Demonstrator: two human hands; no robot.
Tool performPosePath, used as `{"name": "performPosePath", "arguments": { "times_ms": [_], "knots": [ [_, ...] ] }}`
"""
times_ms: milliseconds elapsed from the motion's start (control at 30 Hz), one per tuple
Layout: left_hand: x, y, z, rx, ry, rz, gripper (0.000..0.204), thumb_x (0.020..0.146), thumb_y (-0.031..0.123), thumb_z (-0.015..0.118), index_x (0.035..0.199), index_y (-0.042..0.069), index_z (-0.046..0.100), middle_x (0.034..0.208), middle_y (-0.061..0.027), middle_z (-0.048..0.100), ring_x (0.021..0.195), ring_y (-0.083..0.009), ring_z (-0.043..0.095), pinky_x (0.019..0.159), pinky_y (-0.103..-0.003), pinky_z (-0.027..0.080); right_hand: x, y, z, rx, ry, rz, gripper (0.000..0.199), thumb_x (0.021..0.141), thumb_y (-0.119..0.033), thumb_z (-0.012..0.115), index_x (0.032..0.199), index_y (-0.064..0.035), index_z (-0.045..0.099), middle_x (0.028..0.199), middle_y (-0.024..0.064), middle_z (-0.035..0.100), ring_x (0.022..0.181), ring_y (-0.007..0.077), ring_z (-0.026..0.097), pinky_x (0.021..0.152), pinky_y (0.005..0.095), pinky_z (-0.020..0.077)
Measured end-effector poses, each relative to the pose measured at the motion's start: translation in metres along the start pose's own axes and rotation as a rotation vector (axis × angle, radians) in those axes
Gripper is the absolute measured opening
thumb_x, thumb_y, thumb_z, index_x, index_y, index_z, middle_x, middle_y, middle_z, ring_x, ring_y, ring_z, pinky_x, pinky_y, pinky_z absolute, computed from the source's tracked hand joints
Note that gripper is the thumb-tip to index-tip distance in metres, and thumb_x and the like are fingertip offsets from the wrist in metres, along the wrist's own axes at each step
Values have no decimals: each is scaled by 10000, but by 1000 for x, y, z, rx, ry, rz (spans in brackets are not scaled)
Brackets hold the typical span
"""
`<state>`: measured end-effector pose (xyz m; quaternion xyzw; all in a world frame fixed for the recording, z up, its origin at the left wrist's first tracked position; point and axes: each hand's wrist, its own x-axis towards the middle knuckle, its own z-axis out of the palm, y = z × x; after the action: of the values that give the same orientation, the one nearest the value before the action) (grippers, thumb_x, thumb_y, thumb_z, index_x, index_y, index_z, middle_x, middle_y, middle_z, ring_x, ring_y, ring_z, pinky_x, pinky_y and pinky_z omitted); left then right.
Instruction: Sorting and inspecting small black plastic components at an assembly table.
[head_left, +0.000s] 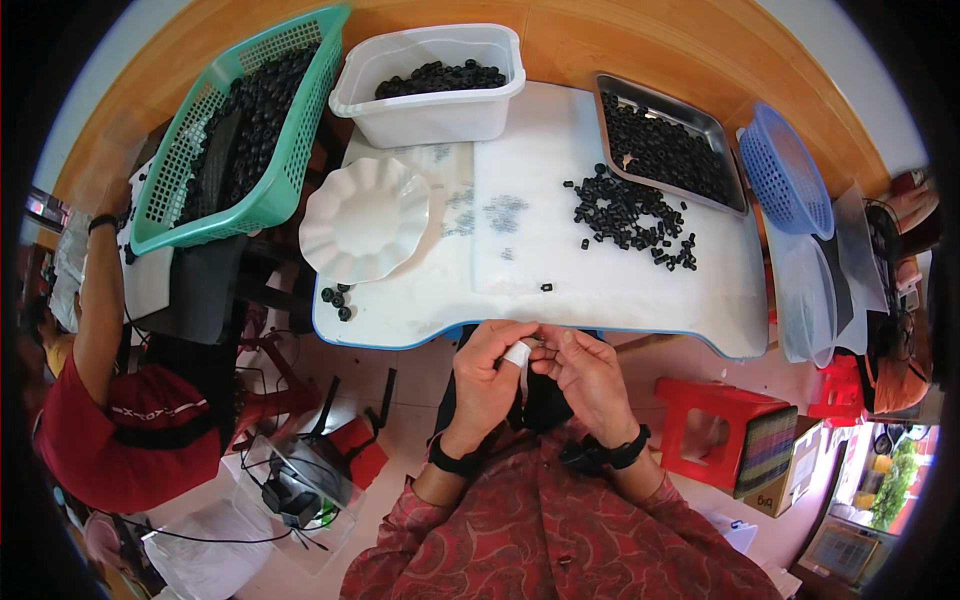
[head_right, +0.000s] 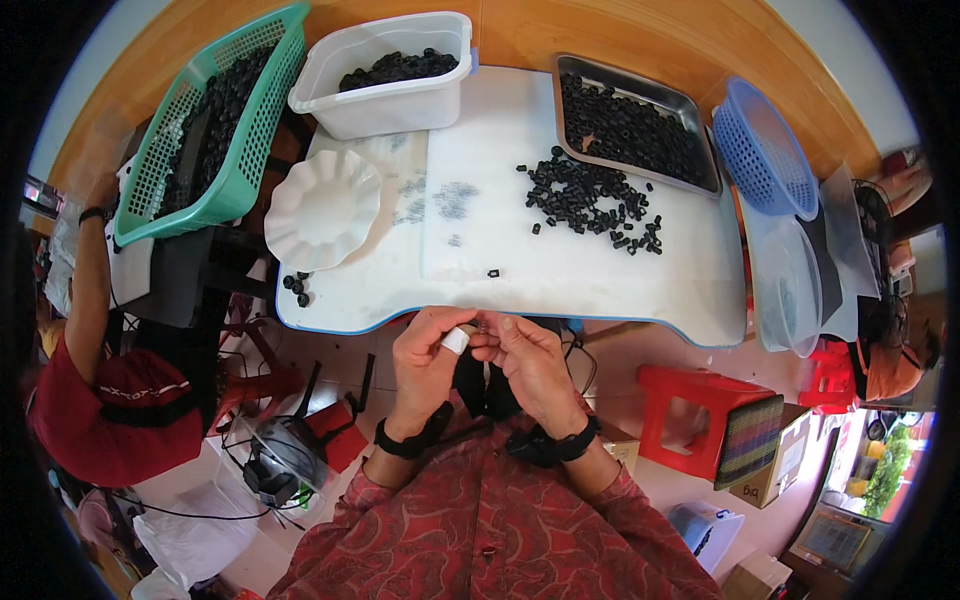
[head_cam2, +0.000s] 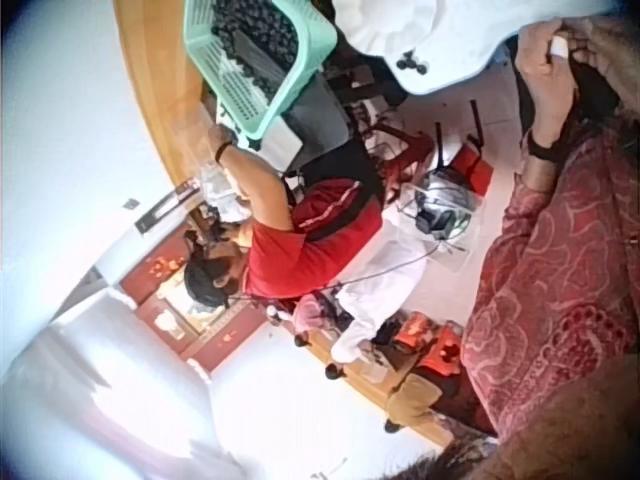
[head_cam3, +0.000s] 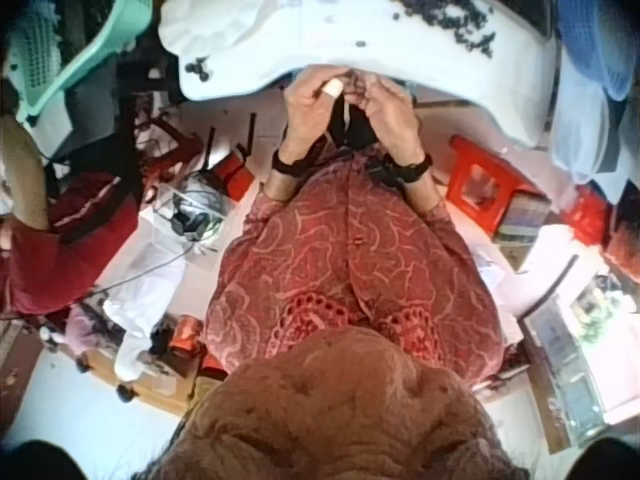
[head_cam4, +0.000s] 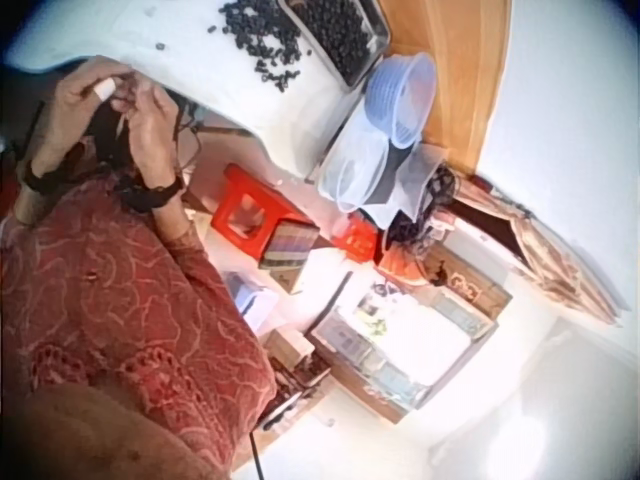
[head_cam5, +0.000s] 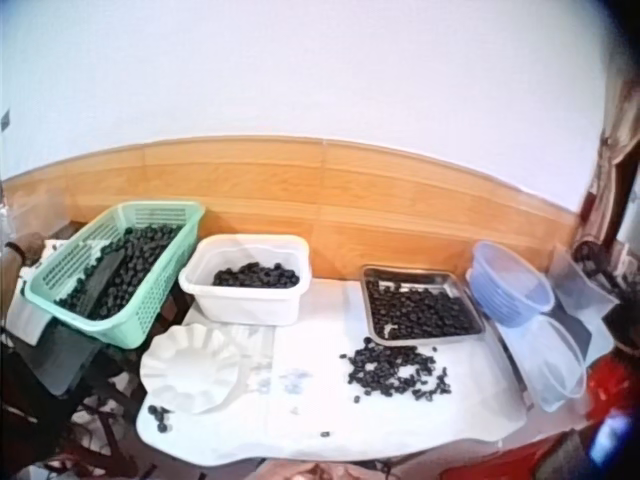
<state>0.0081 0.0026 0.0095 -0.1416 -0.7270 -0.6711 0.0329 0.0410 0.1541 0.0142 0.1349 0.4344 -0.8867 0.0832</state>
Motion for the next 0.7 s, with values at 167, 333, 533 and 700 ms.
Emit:
{"name": "performPosePath", "arguments": {
  "times_ms": [167, 333, 533, 700],
  "knots": [
    [0, -7, 2, -390, -10, -243, 244, 909, -71, 558, 1119, -18, 671, 1027, -58, 658, 902, -121, 627, 800, -245, 512, -4, -10, 0, 51, -21, 6, 331, 1023, -186, 491, 1216, 63, 595, 1161, 139, 648, 1006, 204, 644, 873, 340, 535],
    [-2, -12, 8, -680, -15, -416, 234, 934, -23, 560, 1146, -19, 659, 1048, -77, 667, 911, -132, 636, 818, -266, 535, -7, -10, -8, -38, -25, -62, 260, 948, -57, 600, 1189, 36, 625, 1105, 144, 677, 964, 195, 669, 817, 288, 551],
    [1, -19, 15, -919, -58, -544, 252, 943, 24, 577, 1185, -19, 632, 1046, -80, 664, 895, -146, 642, 835, -303, 536, -9, -20, -11, -144, 10, -101, 232, 917, -23, 630, 1143, 24, 649, 1052, 135, 699, 911, 176, 687, 716, 239, 532],
    [3, -21, 20, -1010, -64, -581, 251, 947, 33, 573, 1185, -26, 627, 1026, -87, 663, 875, -157, 644, 819, -310, 538, -8, -23, -16, -111, 40, -106, 212, 907, -29, 648, 1112, 22, 662, 1001, 125, 712, 870, 163, 691, 660, 227, 505]
  ]
}}
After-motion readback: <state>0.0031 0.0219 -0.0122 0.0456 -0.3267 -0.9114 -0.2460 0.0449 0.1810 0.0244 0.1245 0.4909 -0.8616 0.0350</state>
